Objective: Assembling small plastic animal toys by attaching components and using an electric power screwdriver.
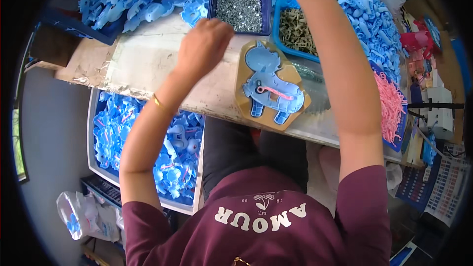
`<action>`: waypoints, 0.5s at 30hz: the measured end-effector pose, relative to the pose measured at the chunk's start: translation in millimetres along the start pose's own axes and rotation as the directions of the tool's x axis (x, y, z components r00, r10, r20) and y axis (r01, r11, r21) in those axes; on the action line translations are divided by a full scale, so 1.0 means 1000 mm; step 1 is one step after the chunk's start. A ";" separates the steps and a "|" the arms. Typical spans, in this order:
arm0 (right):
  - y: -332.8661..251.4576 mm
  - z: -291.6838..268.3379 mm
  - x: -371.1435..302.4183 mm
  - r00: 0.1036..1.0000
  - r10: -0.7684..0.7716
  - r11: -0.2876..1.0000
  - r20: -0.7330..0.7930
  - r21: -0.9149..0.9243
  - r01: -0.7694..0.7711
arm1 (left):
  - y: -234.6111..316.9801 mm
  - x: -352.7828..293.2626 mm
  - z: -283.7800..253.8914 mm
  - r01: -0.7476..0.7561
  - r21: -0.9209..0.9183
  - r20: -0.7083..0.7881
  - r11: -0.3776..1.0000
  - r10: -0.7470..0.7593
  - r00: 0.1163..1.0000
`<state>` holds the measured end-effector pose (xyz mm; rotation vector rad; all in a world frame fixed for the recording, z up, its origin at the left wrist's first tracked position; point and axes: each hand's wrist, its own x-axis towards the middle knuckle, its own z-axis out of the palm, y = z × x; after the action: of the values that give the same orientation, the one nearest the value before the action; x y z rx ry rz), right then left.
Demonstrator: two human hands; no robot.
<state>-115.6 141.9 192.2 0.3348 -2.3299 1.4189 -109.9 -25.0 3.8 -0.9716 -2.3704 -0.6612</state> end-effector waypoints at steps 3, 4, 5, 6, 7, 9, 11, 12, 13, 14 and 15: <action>0.027 -0.015 -0.003 0.974 -0.218 0.976 -0.065 -0.023 0.217 | -0.030 0.042 0.021 -0.012 0.047 0.124 0.999 0.006 0.992; -0.008 -0.013 -0.021 0.987 0.082 0.994 0.142 0.058 -0.091 | -0.045 0.041 0.025 -0.033 0.123 0.225 0.992 0.005 0.974; 0.002 -0.014 -0.023 0.986 0.092 0.994 0.137 0.045 -0.099 | -0.045 0.054 0.031 -0.097 0.164 0.308 0.982 0.043 0.950; 0.023 -0.014 -0.025 0.998 -0.034 0.999 0.059 -0.032 0.036 | -0.040 0.067 0.036 -0.103 0.148 0.309 0.984 0.053 0.950; 0.027 -0.011 -0.027 0.986 -0.169 0.980 -0.003 -0.112 0.167 | -0.037 0.079 0.039 -0.035 0.172 0.471 0.984 -0.051 0.881; 0.029 -0.017 -0.037 0.996 -0.080 0.996 0.037 -0.034 0.081 | -0.035 0.087 0.042 0.025 0.206 0.616 0.978 -0.150 0.773; 0.029 -0.023 -0.043 0.997 -0.057 0.996 0.061 -0.059 0.061 | -0.038 0.089 0.048 0.025 0.193 0.616 0.981 -0.141 0.775; 0.027 -0.025 -0.045 0.997 -0.055 0.996 0.060 -0.060 0.058 | -0.041 0.087 0.050 -0.024 0.151 0.600 0.988 -0.073 0.796; 0.026 -0.028 -0.047 0.995 -0.043 0.999 0.087 -0.021 0.045 | -0.041 0.084 0.052 -0.023 0.150 0.602 0.988 -0.073 0.795; 0.025 -0.030 -0.049 0.993 -0.033 0.999 0.115 0.018 0.031 | -0.042 0.082 0.055 0.015 0.164 0.545 0.986 -0.104 0.832; 0.027 -0.031 -0.049 0.993 -0.032 0.999 0.117 0.021 0.030 | -0.043 0.079 0.056 0.055 0.177 0.484 0.983 -0.136 0.865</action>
<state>-76.0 182.3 161.2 0.4699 -2.3939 1.4440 -205.2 20.4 -1.8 -1.0540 -2.8829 -0.2643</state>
